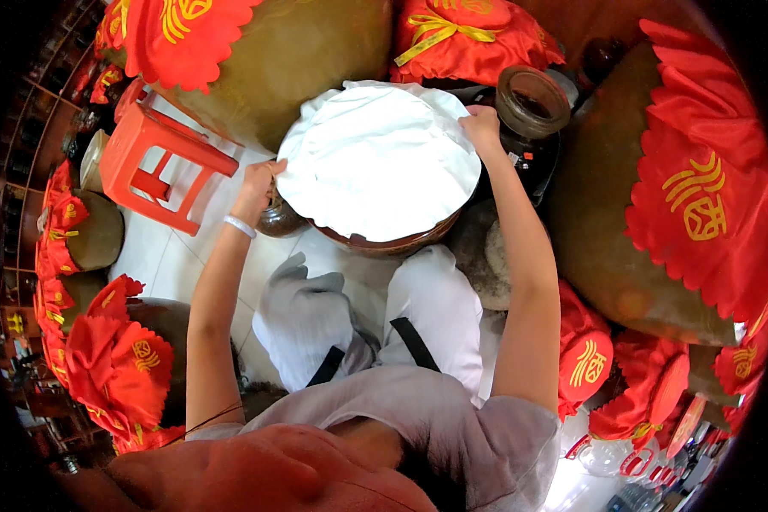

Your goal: The person labels a clay jar with a sticker, replaces its inner lid, covers the opening with a white cloth secured by a band, and then adds a decorative red fabric cover tied with a yellow cord.

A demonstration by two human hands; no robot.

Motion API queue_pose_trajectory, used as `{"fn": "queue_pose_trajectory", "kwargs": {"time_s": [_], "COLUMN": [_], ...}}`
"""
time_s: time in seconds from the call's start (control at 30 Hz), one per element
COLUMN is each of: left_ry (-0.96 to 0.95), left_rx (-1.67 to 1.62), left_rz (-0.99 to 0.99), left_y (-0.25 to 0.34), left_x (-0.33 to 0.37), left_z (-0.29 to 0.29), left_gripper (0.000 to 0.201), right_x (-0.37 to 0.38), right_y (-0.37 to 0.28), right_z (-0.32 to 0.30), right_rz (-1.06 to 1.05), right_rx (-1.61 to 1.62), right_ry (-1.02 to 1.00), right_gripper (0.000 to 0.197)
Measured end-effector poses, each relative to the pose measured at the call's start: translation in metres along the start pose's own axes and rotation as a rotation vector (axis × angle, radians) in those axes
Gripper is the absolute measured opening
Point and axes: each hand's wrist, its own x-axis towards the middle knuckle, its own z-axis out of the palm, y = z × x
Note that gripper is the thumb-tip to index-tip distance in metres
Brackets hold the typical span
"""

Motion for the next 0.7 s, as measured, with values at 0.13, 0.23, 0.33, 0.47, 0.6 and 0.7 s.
{"fn": "queue_pose_trajectory", "kwargs": {"time_s": [0.13,0.23,0.33,0.47,0.6,0.7], "left_ry": [-0.008,0.047,0.257,0.148,-0.114,-0.109], "left_rx": [0.152,0.275,0.524,0.786,1.155,1.11], "left_rz": [-0.063,0.019,0.581,1.224,1.346,1.232], "left_y": [-0.006,-0.003,0.008,0.035,0.021,0.009], "left_x": [-0.019,-0.022,-0.027,-0.084,-0.107,-0.079], "left_z": [0.007,-0.006,-0.005,0.054,0.105,0.109], "left_gripper": [0.016,0.019,0.026,0.021,0.028,0.032], "right_x": [-0.013,-0.03,-0.044,-0.059,-0.039,-0.022], "right_y": [0.014,-0.008,-0.048,-0.089,-0.081,-0.082], "right_z": [-0.019,-0.027,-0.029,0.004,0.04,0.05], "right_rz": [0.06,-0.135,-0.35,-0.735,-0.863,-0.794], "right_rx": [0.045,-0.226,0.063,-0.103,-0.452,-0.616], "right_ry": [-0.034,0.104,0.068,-0.108,-0.18,-0.237], "right_gripper": [0.031,0.035,0.034,0.042,0.05,0.053]}}
